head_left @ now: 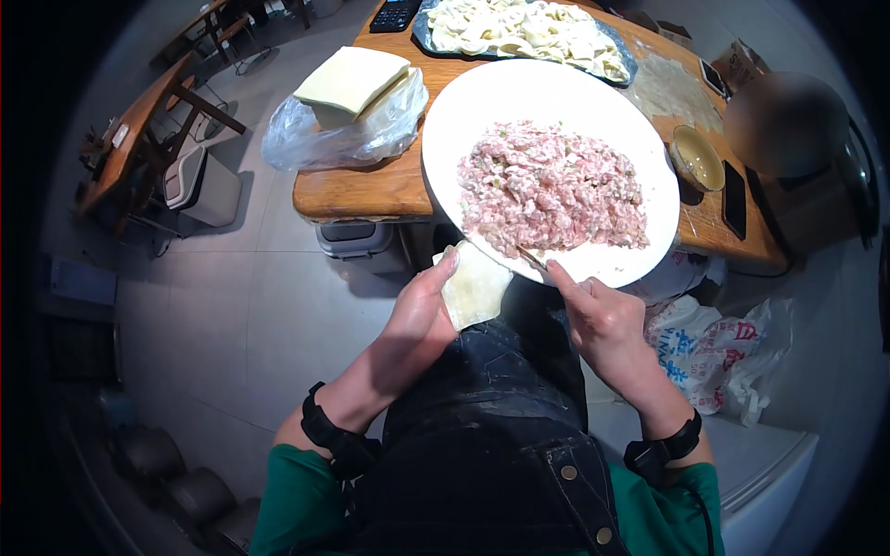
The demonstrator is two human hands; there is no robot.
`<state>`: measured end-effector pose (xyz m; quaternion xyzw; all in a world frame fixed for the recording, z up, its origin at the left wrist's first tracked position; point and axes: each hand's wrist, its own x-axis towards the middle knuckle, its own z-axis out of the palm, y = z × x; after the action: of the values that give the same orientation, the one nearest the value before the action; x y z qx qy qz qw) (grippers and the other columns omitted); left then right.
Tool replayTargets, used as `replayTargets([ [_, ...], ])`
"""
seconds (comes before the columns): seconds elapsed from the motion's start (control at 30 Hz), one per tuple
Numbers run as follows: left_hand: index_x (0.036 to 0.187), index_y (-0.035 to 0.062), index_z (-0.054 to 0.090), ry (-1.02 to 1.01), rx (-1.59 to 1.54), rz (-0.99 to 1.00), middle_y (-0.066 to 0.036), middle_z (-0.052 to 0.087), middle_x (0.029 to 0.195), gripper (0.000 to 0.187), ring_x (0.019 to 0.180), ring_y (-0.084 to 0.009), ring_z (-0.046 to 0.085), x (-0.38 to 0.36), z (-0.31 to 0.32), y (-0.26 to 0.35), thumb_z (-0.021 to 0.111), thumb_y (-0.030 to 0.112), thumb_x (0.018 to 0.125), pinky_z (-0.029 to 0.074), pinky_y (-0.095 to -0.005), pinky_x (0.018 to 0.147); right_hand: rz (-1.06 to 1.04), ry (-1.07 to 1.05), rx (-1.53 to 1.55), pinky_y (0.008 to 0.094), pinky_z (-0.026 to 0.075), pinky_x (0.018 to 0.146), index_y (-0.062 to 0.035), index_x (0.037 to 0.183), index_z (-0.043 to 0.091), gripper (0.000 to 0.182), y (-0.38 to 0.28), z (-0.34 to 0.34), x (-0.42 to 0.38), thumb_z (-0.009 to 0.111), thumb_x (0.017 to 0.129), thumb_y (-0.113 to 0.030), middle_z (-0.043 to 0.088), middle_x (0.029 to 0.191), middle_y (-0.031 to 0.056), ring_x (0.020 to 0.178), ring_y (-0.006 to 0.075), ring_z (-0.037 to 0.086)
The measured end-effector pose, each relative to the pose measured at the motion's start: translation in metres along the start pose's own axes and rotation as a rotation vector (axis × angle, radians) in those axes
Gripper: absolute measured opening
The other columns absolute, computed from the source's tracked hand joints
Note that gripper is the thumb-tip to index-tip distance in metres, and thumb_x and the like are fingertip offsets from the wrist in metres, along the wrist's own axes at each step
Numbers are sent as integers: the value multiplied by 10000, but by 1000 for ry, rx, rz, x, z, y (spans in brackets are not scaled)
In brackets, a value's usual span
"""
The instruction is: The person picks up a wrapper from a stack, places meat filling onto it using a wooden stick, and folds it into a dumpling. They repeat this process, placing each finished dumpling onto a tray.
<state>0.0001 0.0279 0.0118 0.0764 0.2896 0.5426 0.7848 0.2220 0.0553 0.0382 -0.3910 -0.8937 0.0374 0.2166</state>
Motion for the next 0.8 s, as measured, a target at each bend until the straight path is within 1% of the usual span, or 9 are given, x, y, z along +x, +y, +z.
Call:
replayTargets([
  [0.17,1362,-17,280,-110,-88,-18,-161,400,1367,456,1254,-261,411,-2,0,1,313,244,989,293,-407,1078,-49,38,53,315,415,445,-163,1194,588,580,-7,5,-11,607,653,45,509,638,29,546,190,545],
  [0.3,1367,-23,263,-85,-80,3,-167,376,1382,460,1270,-271,388,-5,-2,0,299,241,992,282,-407,1085,-103,67,63,312,423,481,-151,1181,590,586,-11,17,-24,594,639,72,546,755,48,625,205,555],
  [0.4,1370,-34,246,-63,-106,-14,-178,358,1388,466,1280,-276,372,-13,-7,2,285,238,994,278,-414,1088,-86,40,121,312,425,482,-151,1184,588,581,-2,7,-35,599,654,85,550,728,47,600,211,548],
  [0.43,1372,-39,236,-131,-145,-10,-184,357,1385,469,1282,-281,370,-16,-12,4,280,236,994,278,-417,1088,-68,71,218,298,435,490,-123,1156,605,541,3,4,-36,604,661,96,571,690,61,576,227,558],
  [0.53,1366,-44,252,-201,-85,37,-180,391,1358,470,1256,-273,402,-26,-10,6,281,243,996,309,-411,1066,145,-66,652,241,436,513,-69,1163,611,394,3,-16,-31,589,791,59,579,637,63,563,123,573],
  [0.63,1351,-47,289,-247,36,104,-170,437,1321,453,1216,-264,450,-27,3,10,300,232,995,353,-407,1034,221,-240,851,222,423,532,-77,1247,550,402,-3,-23,-11,555,857,22,556,629,38,582,62,538],
  [0.73,1320,-42,337,-287,69,177,-162,470,1282,412,1182,-269,479,-20,15,17,347,195,984,375,-420,1017,260,-214,945,212,422,566,-77,1301,493,437,-7,-24,10,528,876,22,547,636,21,609,47,521],
  [0.77,1305,-36,355,-367,74,219,-157,479,1269,401,1172,-264,486,-18,17,23,361,197,979,376,-416,1016,259,-259,890,215,438,607,-73,1301,493,500,-9,-34,18,536,825,72,570,661,50,629,96,563],
  [0.8,1290,-30,373,-447,79,260,-152,488,1255,390,1162,-258,493,-17,20,28,375,199,975,377,-412,1016,252,-252,888,215,438,607,-73,1301,493,500,-6,-33,22,536,825,72,570,661,50,629,96,563],
])
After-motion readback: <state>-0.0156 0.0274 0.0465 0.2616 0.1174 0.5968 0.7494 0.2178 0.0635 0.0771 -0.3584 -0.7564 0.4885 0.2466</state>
